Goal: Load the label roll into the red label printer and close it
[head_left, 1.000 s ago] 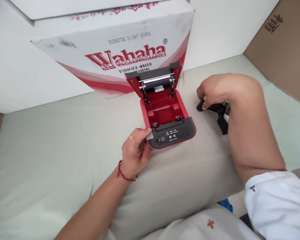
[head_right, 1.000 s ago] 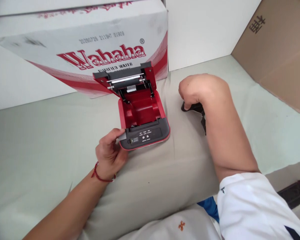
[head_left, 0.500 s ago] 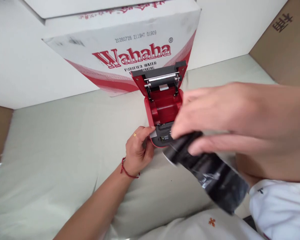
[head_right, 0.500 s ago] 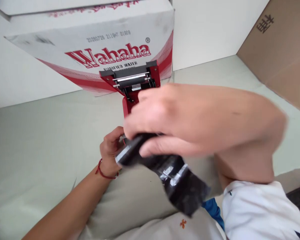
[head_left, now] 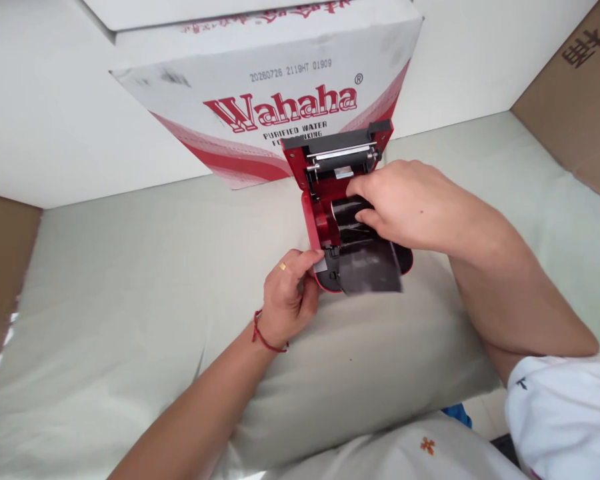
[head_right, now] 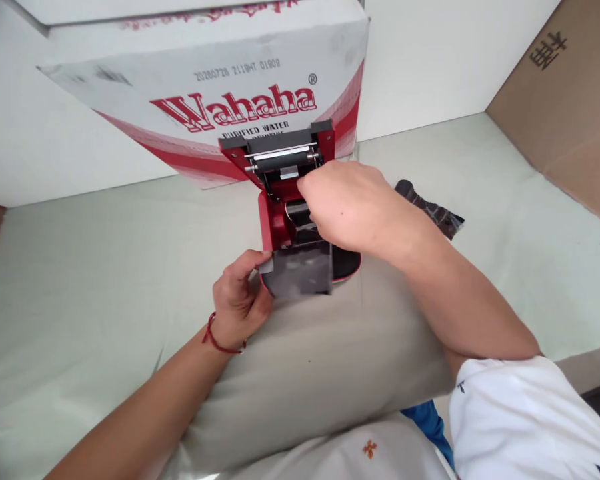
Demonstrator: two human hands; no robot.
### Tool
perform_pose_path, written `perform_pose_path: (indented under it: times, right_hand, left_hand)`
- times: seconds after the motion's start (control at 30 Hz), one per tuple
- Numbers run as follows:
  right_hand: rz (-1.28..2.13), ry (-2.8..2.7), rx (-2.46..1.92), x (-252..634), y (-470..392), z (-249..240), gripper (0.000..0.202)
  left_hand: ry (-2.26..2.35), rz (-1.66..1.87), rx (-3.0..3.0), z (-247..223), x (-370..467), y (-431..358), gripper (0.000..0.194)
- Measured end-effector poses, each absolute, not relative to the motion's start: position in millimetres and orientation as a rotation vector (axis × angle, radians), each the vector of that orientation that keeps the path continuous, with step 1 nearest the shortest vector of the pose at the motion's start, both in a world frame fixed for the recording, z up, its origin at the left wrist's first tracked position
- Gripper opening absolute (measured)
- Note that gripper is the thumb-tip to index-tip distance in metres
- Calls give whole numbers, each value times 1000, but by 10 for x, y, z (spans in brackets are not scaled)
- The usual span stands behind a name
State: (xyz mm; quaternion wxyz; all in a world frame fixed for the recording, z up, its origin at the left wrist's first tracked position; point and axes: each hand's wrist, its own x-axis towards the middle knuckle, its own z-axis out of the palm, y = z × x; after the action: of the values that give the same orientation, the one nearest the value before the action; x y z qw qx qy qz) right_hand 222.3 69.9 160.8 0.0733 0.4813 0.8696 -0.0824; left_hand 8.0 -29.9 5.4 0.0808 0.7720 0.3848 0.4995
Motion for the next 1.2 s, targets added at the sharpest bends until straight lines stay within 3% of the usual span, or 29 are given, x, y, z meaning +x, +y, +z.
perform_pose_path:
  times: [0.2, 0.7, 0.87, 0.97, 1.07, 1.2]
  right_hand:
    - [-200, 2561, 1459, 2061, 704, 1465, 31]
    - [-271, 2627, 1488, 2117, 807, 1367, 41]
    - [-275, 2637, 1538, 2052, 792, 1317, 42]
    - [-311, 2706, 1432, 2094, 772, 1387, 39]
    - [-434, 2736, 1265, 2198, 705, 1574, 28]
    - [-359, 2860, 1575, 2308, 609, 1808, 39]
  left_hand:
    - [1163, 1464, 2321, 87, 77, -326, 63]
    - [1162, 1483, 2307, 77, 98, -323, 58]
    - [1361, 1663, 2342, 103, 171, -371, 64]
    - [1320, 1668, 2504, 126, 215, -409, 71]
    - [1244, 1594, 2593, 134, 252, -437, 66]
    - [1255, 1604, 2571, 124, 275, -449, 63]
